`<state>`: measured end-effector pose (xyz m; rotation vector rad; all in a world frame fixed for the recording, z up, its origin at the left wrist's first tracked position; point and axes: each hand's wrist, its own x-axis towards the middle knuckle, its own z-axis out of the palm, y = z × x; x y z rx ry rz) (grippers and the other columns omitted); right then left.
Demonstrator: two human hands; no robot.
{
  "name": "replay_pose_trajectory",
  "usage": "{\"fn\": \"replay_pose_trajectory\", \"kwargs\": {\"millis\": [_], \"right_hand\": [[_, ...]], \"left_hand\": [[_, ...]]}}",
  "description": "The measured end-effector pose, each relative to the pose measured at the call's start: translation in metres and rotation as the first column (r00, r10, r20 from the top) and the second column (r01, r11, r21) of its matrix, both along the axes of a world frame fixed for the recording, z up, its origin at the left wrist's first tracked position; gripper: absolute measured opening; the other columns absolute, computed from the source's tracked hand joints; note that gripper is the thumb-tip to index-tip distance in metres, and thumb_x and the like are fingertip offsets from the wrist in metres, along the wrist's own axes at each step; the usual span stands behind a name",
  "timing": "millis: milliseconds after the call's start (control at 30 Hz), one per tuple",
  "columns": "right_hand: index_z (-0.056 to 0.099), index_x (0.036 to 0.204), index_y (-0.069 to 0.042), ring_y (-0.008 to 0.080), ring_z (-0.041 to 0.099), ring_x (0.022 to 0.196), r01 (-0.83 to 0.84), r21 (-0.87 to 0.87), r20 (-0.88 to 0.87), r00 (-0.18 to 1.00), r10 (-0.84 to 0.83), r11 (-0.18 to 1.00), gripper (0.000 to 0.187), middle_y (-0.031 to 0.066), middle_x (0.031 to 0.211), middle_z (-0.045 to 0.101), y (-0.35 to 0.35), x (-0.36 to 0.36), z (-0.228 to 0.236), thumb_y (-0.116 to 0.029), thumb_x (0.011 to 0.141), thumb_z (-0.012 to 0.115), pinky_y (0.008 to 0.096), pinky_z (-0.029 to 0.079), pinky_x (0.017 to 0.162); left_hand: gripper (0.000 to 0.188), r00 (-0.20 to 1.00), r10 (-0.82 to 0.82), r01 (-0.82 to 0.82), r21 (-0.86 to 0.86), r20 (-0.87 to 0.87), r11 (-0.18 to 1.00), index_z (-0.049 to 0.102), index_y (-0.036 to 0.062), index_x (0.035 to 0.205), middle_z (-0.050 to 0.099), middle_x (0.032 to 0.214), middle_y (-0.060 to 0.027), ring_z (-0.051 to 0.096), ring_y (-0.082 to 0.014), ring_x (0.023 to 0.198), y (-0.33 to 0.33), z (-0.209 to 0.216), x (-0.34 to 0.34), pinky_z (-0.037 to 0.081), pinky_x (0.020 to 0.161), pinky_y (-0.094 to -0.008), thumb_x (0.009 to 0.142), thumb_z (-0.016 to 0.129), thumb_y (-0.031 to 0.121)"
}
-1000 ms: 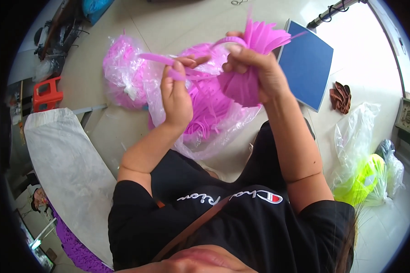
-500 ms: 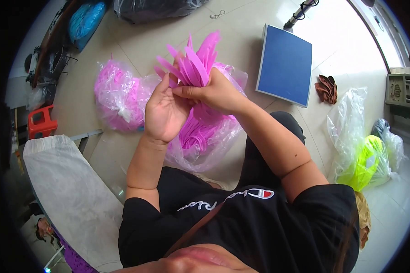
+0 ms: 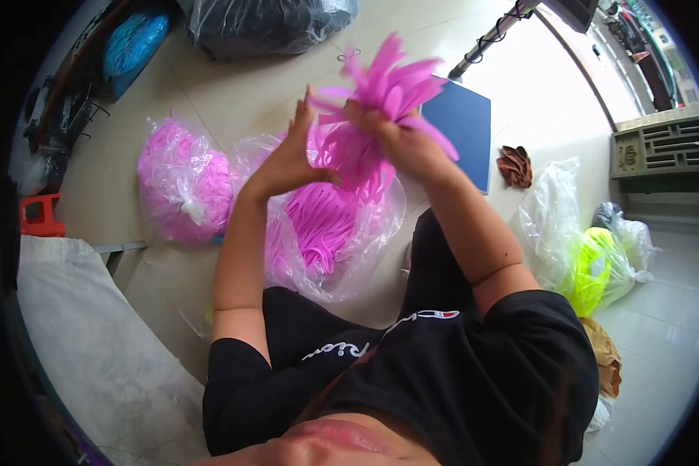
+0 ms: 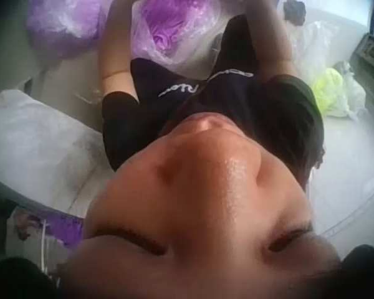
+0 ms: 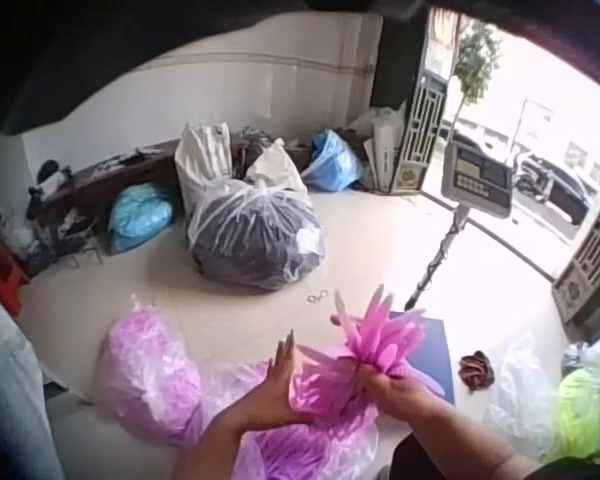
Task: Weighing bundles of pink synthetic fiber using a digital scale and recording the weights in a notebook.
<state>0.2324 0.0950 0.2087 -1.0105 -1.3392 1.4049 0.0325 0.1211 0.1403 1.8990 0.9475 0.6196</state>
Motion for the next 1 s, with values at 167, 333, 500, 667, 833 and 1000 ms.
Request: {"fn": "replay_pose_trajectory", "kwargs": {"millis": [167,333,500,667,833,1000], "right_hand": [[0.056,0.109,0.0,0.0203,0.059,0.101,0.01,0.257,0.044,0.999,-0.023,0.966,0.028,0.0136,0.106,0.061,0.041,-0.007,0.061,-0.02,0.091,0.051,0.032,0.049,0.089],[0.055,0.094,0.001,0.0293,0.066,0.078,-0.154,0.292,-0.269,0.934,0.236,0.944,0.024,0.0156,0.084,0.062,0.032,-0.042,0.154,-0.02,0.091,0.045,0.0423,0.051,0.084],[0.056,0.09,0.003,0.0282,0.066,0.082,-0.053,0.261,-0.034,0.997,0.064,0.964,0.026,0.0202,0.095,0.064,0.001,-0.087,0.202,-0.019,0.091,0.042,0.0395,0.053,0.08],[0.056,0.089,0.004,0.0285,0.064,0.09,-0.325,0.281,-0.119,0.922,0.369,0.903,0.029,0.0226,0.102,0.062,-0.016,-0.11,0.207,-0.021,0.092,0.04,0.0394,0.053,0.081],[0.056,0.086,0.002,0.0257,0.063,0.08,-0.296,0.322,-0.269,0.882,0.386,0.9,0.031,0.0193,0.095,0.061,-0.008,-0.111,0.214,-0.022,0.093,0.038,0.0402,0.053,0.08],[0.057,0.081,0.002,0.0244,0.062,0.08,-0.043,-0.062,-0.414,0.91,0.014,0.997,0.034,0.0169,0.09,0.061,0.025,-0.04,0.21,-0.026,0.092,0.04,0.0374,0.052,0.074]], "left_hand": [[0.115,0.888,0.102,-0.13,0.031,0.448,0.991,-0.003,0.0106,0.145,0.013,0.148,-0.0223,0.01,-0.0284,0.138,0.014,0.012,-0.057,0.01,0.111,-0.0396,0.068,0.076,0.044],[0.09,0.657,0.24,-0.278,-0.067,0.715,0.958,0.016,0.0079,0.144,0.034,0.141,-0.0203,0.038,-0.0176,0.123,0.014,0.032,-0.085,0.022,0.105,-0.0337,0.08,0.065,0.049],[0.104,0.653,-0.004,-0.167,0.149,0.757,0.975,0.011,0.0058,0.144,0.025,0.145,-0.0206,0.028,-0.0204,0.13,0.005,0.051,-0.076,0.015,0.108,-0.0347,0.072,0.067,0.057],[0.126,0.812,-0.221,0.104,0.239,0.54,0.965,0.005,0.0041,0.144,0.024,0.143,-0.0196,0.023,-0.0277,0.133,-0.021,0.062,-0.048,0.023,0.107,-0.0368,0.054,0.083,0.045],[0.072,0.452,-0.416,0.544,0.126,0.789,0.829,0.044,-0.0002,0.124,0.062,0.09,-0.0065,0.06,-0.0152,0.085,-0.053,0.086,-0.007,0.046,0.086,-0.0336,0.067,0.08,0.026],[0.074,-0.216,-0.095,0.972,0.223,0.972,0.07,0.021,-0.0043,0.136,0.06,0.075,-0.0064,0.065,-0.0191,0.066,-0.073,0.097,0.048,0.05,0.086,-0.0427,0.079,0.066,0.012]]}}
